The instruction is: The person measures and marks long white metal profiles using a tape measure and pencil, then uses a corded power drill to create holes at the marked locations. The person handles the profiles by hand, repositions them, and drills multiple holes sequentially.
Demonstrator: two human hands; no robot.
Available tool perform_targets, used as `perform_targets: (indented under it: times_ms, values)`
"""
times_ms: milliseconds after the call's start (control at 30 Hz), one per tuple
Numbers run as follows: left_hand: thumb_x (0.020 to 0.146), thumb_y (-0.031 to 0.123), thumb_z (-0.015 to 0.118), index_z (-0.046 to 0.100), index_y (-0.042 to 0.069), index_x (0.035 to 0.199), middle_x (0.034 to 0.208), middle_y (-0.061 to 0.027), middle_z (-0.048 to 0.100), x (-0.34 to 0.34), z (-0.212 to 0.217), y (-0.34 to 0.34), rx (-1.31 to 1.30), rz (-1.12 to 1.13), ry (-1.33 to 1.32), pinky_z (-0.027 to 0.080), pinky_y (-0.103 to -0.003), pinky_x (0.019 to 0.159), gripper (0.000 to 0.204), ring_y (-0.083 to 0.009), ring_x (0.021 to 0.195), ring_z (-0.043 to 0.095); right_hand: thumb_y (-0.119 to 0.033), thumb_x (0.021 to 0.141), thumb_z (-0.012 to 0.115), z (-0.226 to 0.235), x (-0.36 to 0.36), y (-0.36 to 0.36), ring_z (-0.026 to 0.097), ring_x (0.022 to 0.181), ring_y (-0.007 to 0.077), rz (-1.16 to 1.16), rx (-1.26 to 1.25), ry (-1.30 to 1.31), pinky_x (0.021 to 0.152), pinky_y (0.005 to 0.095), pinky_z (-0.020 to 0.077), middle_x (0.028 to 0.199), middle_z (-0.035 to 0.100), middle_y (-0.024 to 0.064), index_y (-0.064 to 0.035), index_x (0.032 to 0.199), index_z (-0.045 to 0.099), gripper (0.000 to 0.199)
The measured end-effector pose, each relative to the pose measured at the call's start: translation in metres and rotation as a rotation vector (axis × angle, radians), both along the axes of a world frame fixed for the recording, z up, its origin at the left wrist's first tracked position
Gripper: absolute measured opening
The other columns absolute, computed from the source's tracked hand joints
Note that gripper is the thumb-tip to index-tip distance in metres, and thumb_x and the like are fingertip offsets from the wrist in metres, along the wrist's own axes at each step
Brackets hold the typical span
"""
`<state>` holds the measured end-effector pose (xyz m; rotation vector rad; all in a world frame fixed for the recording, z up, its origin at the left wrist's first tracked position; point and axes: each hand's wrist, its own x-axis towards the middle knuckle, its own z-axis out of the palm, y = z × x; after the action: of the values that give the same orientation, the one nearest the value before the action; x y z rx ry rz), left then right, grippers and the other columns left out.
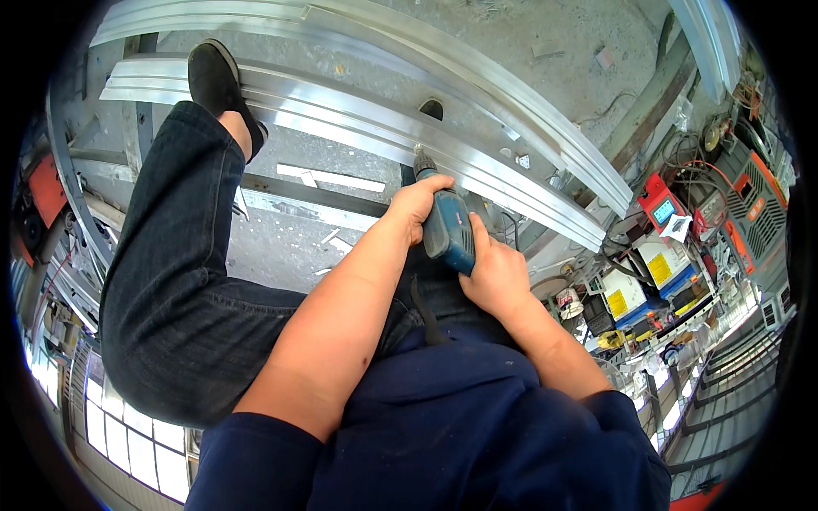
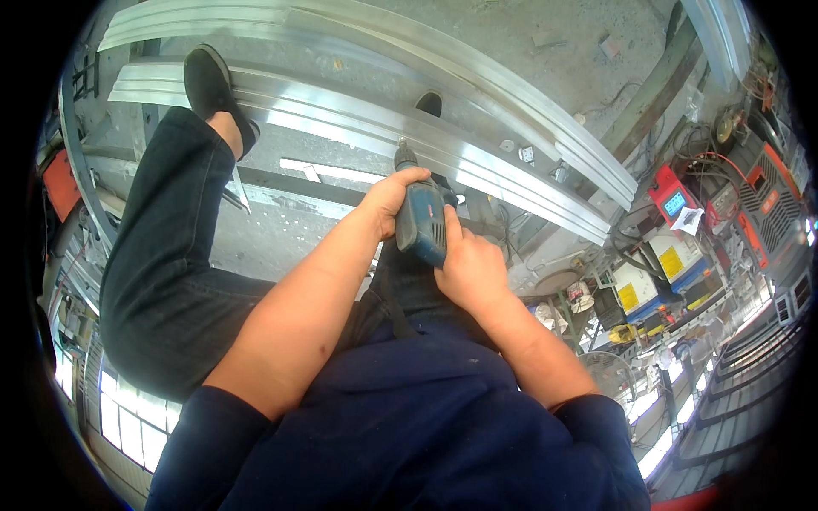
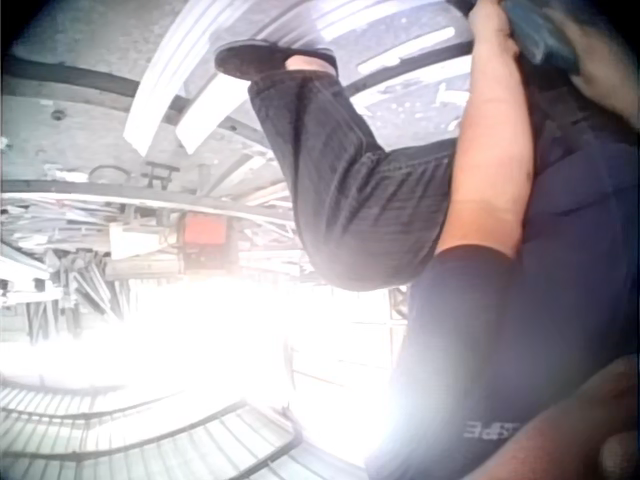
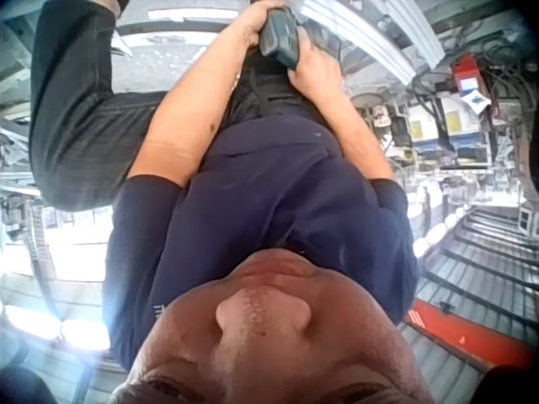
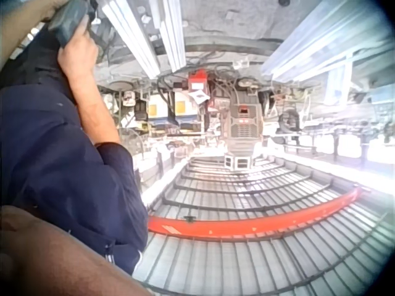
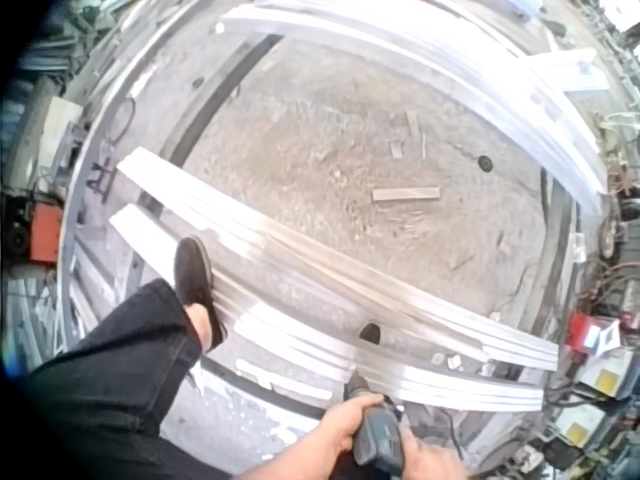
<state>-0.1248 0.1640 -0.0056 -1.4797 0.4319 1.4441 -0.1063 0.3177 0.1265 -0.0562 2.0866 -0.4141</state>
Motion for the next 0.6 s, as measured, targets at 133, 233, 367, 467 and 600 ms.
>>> perform_targets:
  times_ms: [133, 233, 367, 467, 600]
  values:
    - [0.089, 0.026, 0.077, 0.065, -0.005, 0.112, 0.094, -0.0141, 0.070, -0.001, 0.001, -0.002, -0.030, -0.013, 0.016, 0.062, -0.042, 0.067, 0.040, -0.0257, 0.075, 0.071, -0.015, 0.069, 0.079, 0.002, -0.004, -0.005, 0.071, 0.082, 0.0410, 0.029, 0.032, -0.042, 0.076, 0.0474, 0.0585, 0.093, 0.072, 0.0216, 0.0007, 0.151, 0.042, 0.091]
    - [0.089, 0.025, 0.078, 0.066, -0.005, 0.111, 0.093, -0.0139, 0.070, -0.002, 0.001, -0.002, -0.033, -0.035, 0.015, 0.062, -0.042, 0.068, 0.039, -0.0257, 0.075, 0.071, -0.016, 0.070, 0.080, 0.002, -0.004, -0.007, 0.072, 0.082, 0.0402, 0.025, 0.049, -0.070, 0.076, 0.0473, 0.0586, 0.094, 0.072, 0.0209, 0.0004, 0.151, 0.041, 0.091]
    - [0.088, 0.026, 0.078, 0.067, -0.004, 0.108, 0.094, -0.0139, 0.070, -0.003, 0.002, -0.004, -0.017, -0.043, 0.021, 0.062, -0.042, 0.068, 0.038, -0.0256, 0.075, 0.071, -0.017, 0.070, 0.080, 0.001, 0.000, -0.009, 0.072, 0.081, 0.0402, 0.024, 0.063, -0.062, 0.075, 0.0478, 0.0585, 0.094, 0.072, 0.0203, 0.0003, 0.152, 0.040, 0.093]
    - [0.090, 0.028, 0.077, 0.068, -0.003, 0.107, 0.094, -0.0132, 0.070, -0.001, 0.001, -0.007, 0.002, -0.065, 0.003, 0.061, -0.043, 0.070, 0.037, -0.0258, 0.076, 0.070, -0.018, 0.070, 0.080, 0.003, 0.002, -0.012, 0.072, 0.081, 0.0401, 0.009, 0.048, -0.054, 0.075, 0.0479, 0.0585, 0.094, 0.072, 0.0203, 0.0006, 0.152, 0.040, 0.093]
    - [0.091, 0.030, 0.075, 0.069, -0.001, 0.106, 0.096, -0.0120, 0.071, 0.006, -0.002, -0.009, 0.041, -0.059, 0.075, 0.060, -0.044, 0.077, 0.035, -0.0265, 0.081, 0.070, -0.019, 0.071, 0.079, 0.008, 0.006, -0.016, 0.072, 0.082, 0.0384, 0.014, 0.056, -0.039, 0.076, 0.0471, 0.0588, 0.094, 0.071, 0.0199, 0.0022, 0.152, 0.039, 0.092]
